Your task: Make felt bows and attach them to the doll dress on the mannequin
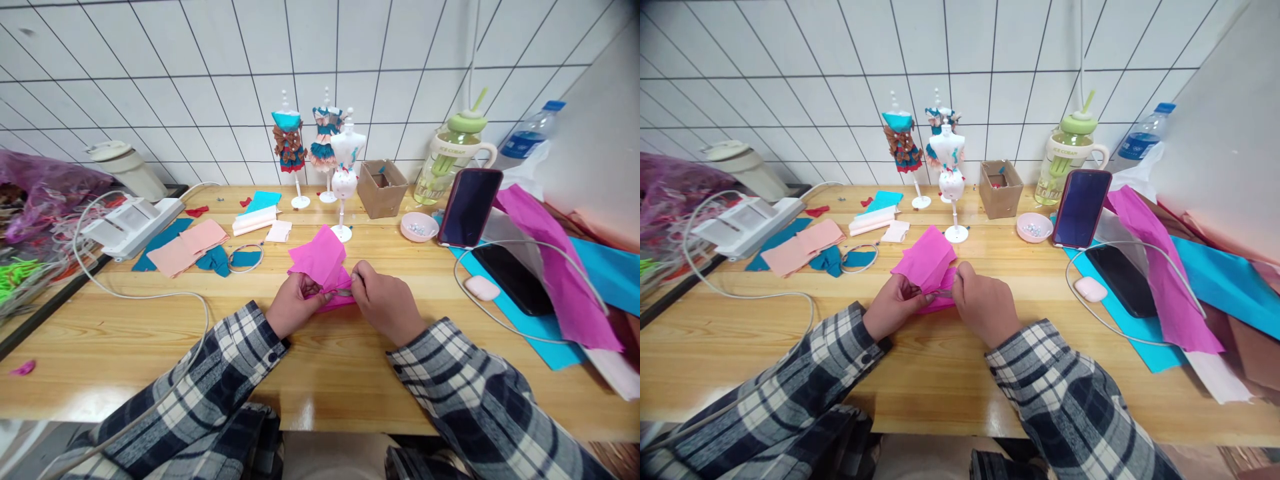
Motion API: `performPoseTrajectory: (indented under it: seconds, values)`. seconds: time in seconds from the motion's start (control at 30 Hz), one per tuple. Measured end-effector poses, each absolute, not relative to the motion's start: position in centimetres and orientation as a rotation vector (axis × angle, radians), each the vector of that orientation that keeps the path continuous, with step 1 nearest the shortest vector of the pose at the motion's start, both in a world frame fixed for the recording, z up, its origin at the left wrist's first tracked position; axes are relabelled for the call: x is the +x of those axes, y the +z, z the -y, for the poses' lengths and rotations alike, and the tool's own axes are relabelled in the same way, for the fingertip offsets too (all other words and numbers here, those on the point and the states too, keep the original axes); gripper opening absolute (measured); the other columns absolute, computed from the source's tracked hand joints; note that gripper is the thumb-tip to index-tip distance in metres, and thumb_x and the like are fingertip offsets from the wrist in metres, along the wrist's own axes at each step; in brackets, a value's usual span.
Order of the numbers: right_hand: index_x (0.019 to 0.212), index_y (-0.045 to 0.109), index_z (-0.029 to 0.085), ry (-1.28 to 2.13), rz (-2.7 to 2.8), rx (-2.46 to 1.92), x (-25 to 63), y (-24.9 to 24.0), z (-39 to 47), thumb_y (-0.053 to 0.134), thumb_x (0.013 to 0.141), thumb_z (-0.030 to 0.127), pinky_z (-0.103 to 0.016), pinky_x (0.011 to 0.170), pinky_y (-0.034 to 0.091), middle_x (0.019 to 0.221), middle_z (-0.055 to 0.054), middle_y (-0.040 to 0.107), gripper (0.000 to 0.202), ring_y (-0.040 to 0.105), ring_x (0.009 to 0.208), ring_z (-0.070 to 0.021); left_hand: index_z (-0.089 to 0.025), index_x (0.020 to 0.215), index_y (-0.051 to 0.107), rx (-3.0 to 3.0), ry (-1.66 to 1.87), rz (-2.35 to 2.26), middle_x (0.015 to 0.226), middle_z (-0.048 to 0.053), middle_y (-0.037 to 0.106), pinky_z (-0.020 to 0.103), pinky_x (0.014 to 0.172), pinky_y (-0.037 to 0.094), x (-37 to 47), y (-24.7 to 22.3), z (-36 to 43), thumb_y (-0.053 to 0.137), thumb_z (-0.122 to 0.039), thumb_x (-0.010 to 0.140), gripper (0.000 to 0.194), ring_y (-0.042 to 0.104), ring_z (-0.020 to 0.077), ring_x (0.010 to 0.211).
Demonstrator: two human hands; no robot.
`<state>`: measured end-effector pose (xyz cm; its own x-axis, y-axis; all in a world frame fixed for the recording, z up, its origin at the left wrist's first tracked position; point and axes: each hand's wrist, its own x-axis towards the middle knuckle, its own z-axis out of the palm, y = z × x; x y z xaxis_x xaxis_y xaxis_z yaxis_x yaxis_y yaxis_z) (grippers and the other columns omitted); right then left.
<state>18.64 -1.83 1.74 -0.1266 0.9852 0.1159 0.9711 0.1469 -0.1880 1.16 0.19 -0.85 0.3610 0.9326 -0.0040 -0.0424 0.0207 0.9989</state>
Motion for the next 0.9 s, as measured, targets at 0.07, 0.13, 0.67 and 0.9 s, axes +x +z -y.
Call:
performPoseTrajectory:
  seconds: [0.07, 0.13, 0.67, 0.9]
  values:
    - [0.092, 0.05, 0.022, 0.09, 2.206, -1.916, 18.66, 1.71, 1.84, 0.03, 0.096, 0.035, -0.027, 0.05, 0.015, 0.064, 0.0, 0.064, 0.024, 0.057, 0.056, -0.0152, -0.016, 0.1, 0.053, 1.328, 0.952, -0.951, 0.095, 0.006, 0.069, 0.039, 0.087, 0.05, 1.11, -1.01, -0.2, 0.075, -0.035, 0.067, 0.044, 0.064, 0.0234, 0.097]
    - [0.092, 0.05, 0.022, 0.091, 2.207, -1.9, 18.65, 1.69, 1.87, 0.031, 0.096, 0.035, -0.027, 0.05, 0.015, 0.064, 0.001, 0.064, 0.024, 0.058, 0.056, -0.0152, -0.015, 0.101, 0.052, 1.325, 0.937, -0.994, 0.093, 0.006, 0.069, 0.04, 0.084, 0.051, 1.1, -1.13, -0.19, 0.075, -0.036, 0.065, 0.047, 0.064, 0.0242, 0.095]
    - [0.089, 0.051, 0.022, -0.003, 2.235, -1.798, 18.07, 1.48, 2.2, 0.033, 0.094, 0.035, -0.027, 0.048, 0.014, 0.061, 0.001, 0.062, 0.023, 0.056, 0.052, -0.0152, -0.015, 0.109, 0.053, 1.165, 0.929, -0.807, 0.104, 0.008, 0.068, 0.042, 0.09, 0.048, 1.63, -0.84, 0.13, 0.079, -0.026, 0.063, 0.053, 0.062, 0.0245, 0.102]
    - [0.089, 0.052, 0.023, -0.034, 2.238, -1.82, 18.07, 1.61, 2.2, 0.034, 0.094, 0.036, -0.027, 0.048, 0.015, 0.06, 0.001, 0.063, 0.023, 0.056, 0.051, -0.0153, -0.016, 0.105, 0.055, 1.139, 0.927, -0.843, 0.088, 0.004, 0.069, 0.038, 0.082, 0.051, 1.5, -1.01, 0.09, 0.08, -0.026, 0.06, 0.053, 0.064, 0.0243, 0.095]
